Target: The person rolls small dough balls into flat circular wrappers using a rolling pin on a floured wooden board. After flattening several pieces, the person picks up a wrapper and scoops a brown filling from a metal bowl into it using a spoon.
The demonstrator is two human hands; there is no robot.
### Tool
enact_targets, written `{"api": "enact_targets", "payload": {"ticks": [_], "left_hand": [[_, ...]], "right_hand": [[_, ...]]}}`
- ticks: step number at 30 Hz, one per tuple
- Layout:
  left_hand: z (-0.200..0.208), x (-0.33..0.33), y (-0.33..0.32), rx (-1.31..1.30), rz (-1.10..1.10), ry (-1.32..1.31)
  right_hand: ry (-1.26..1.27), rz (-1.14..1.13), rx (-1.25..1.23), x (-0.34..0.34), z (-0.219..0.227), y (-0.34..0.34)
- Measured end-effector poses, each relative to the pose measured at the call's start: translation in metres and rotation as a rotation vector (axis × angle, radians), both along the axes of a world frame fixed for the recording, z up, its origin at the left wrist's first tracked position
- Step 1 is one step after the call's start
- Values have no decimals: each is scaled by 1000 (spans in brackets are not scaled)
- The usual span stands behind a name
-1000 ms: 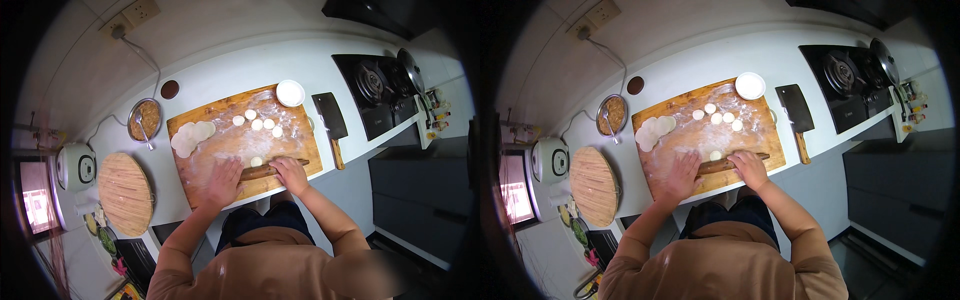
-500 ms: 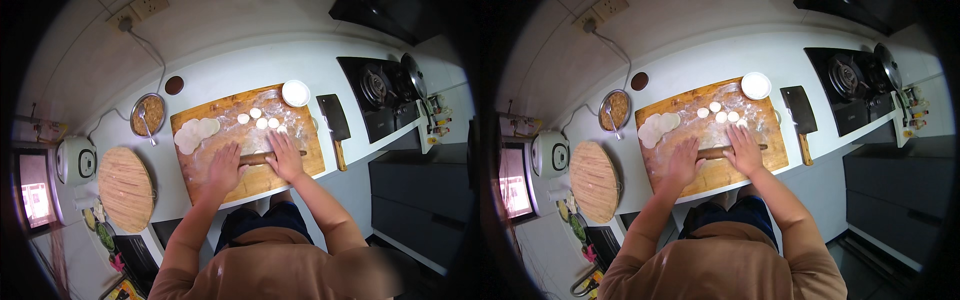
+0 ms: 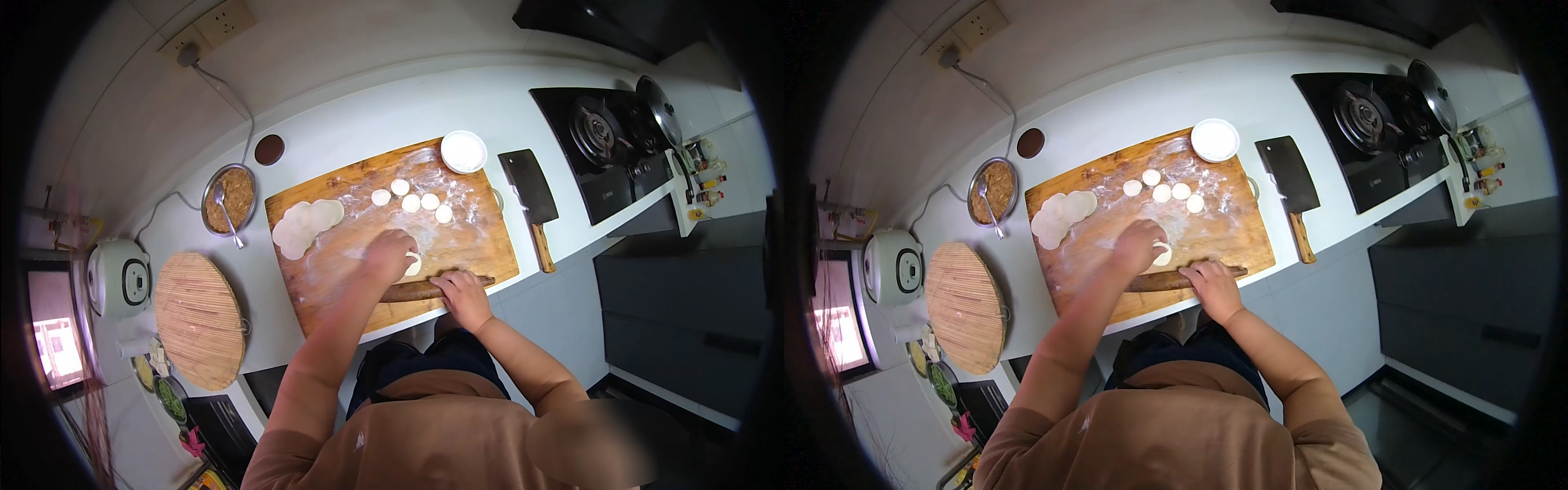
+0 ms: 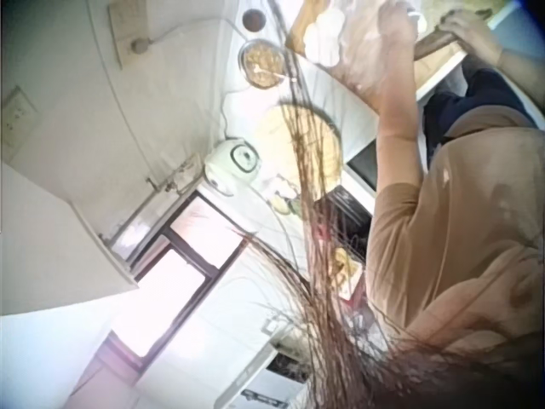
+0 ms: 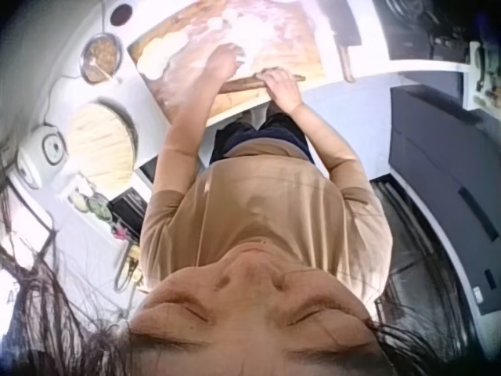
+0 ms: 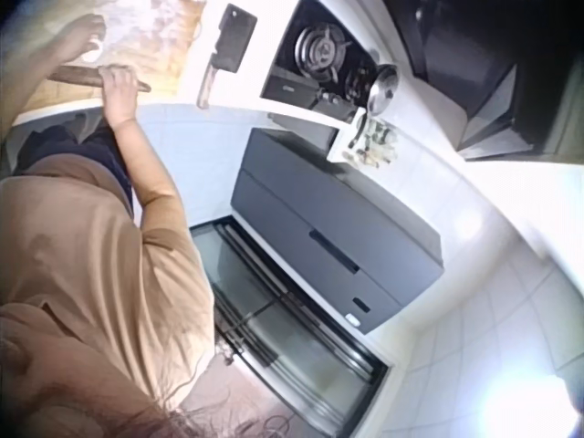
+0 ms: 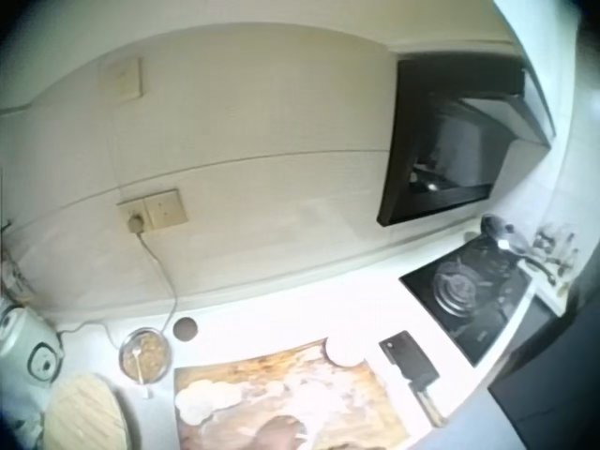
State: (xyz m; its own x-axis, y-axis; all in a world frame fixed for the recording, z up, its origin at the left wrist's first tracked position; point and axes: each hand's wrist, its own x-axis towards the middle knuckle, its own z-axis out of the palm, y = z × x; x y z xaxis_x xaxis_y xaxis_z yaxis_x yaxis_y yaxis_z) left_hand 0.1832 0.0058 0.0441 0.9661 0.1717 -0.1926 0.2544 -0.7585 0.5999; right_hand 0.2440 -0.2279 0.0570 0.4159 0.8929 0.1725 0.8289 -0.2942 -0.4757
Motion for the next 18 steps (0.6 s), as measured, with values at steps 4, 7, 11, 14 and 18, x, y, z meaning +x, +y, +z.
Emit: {"api": "enact_targets", "payload": {"ticks": [4,7,11,14,18], "left_hand": [[7,-3,2,-54,-33,-117],[22,-19,5,-71,-103,-308],[22,-59,9,-7,-120,-333],[17,-90,8,136,-85,-231],[30,-106,-19,391,-89,25]], "right_hand": [[9,4,3,-1,3,-12],[12,12,3,-1,7,-16],[42,15,7,0,11,-17],[40,-5,-31,4,11,-12],[17,11,-40,17,4,3]]}}
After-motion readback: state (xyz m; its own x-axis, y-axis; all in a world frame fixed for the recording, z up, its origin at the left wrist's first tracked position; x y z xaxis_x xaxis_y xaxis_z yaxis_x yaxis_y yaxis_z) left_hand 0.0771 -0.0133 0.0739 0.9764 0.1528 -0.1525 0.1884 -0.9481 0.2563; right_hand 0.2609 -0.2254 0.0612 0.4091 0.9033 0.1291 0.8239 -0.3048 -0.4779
